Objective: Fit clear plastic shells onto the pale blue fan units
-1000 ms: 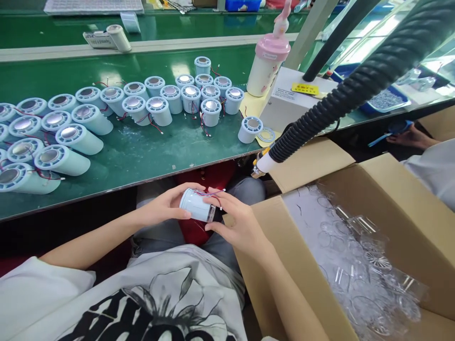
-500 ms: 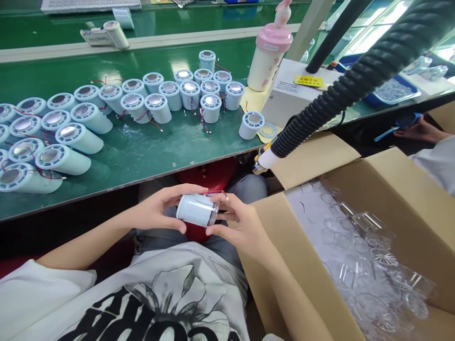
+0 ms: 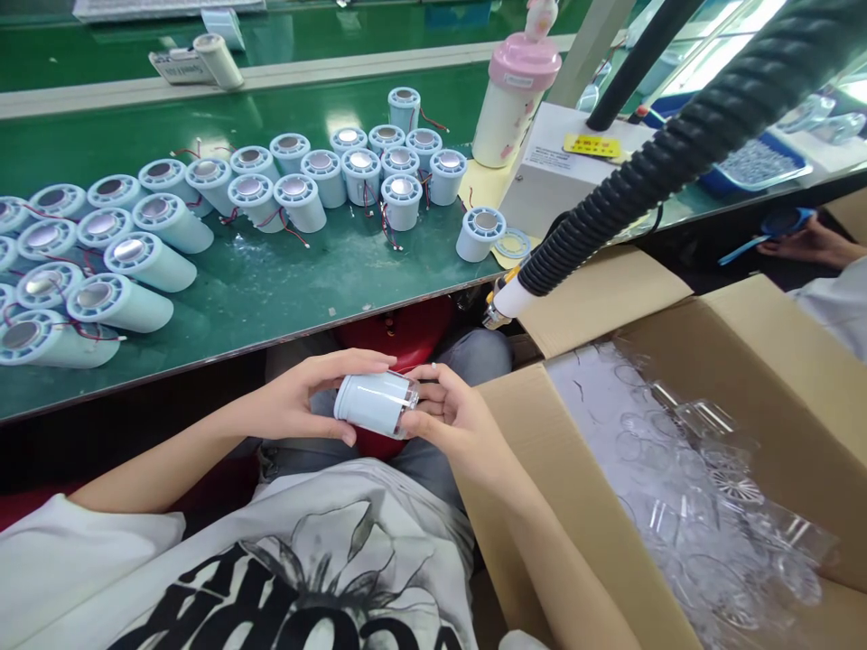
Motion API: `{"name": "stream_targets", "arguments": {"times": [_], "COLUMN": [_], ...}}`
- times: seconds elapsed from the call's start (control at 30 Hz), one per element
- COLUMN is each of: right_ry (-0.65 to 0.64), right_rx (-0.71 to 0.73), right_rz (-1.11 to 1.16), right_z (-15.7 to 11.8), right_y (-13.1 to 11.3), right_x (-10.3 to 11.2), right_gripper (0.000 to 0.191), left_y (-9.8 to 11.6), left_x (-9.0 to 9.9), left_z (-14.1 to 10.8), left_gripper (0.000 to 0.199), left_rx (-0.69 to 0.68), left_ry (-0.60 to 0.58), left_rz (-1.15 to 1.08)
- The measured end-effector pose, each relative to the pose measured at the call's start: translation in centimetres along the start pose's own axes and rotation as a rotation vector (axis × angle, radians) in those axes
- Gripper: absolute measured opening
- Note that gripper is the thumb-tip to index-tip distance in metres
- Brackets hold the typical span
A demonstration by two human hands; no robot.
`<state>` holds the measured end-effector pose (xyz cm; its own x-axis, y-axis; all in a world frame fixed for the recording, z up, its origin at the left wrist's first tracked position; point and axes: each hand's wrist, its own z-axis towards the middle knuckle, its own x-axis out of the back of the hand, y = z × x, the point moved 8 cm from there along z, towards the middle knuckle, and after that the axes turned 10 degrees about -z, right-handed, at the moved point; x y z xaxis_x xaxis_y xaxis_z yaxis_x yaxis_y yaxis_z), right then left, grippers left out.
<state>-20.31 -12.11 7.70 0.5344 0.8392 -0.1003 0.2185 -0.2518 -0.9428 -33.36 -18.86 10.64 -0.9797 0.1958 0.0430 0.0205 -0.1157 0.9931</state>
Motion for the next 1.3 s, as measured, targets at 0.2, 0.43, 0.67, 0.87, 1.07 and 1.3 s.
{"name": "stream_targets", "arguments": {"times": [0.2, 0.43, 0.67, 0.87, 1.07, 1.3], "right_ry": [0.008, -0.037, -0.161, -0.258, -0.256, 0.261], "right_rx": [-0.091, -0.208, -0.368, -0.494, -0.341, 0.577], "right_rz": [0.087, 0.132, 0.233, 0.293, 0.083, -0.603], "right_z": [0.4, 0.5, 0.5, 0.1, 0.2, -1.9], "right_y": [1.3, 2.4, 3.2, 3.4, 2.7, -3.4], "right_x": [-0.2, -1.0, -2.9, -3.9, -3.6, 0.1], "right_gripper": [0.039, 0.050, 0.062, 0.076, 0.074, 0.039], "left_y": [0.2, 0.5, 0.8, 1.0, 0.7, -0.1], "left_x": [-0.1, -0.1, -0.1, -0.1, -0.1, -0.2], "left_z": [0.0, 0.0, 0.0, -0.1, -0.3, -0.6], "left_gripper": [0.077, 0.075, 0.076, 0.073, 0.063, 0.061], "left_rx": [-0.022, -0.059, -0.086, -0.086, 0.046, 0.215], "left_ry": [-0.017, -0.028, -0.025, -0.005, 0.062, 0.122], "left_rz": [0.027, 0.062, 0.018, 0.024, -0.025, -0.186]}}
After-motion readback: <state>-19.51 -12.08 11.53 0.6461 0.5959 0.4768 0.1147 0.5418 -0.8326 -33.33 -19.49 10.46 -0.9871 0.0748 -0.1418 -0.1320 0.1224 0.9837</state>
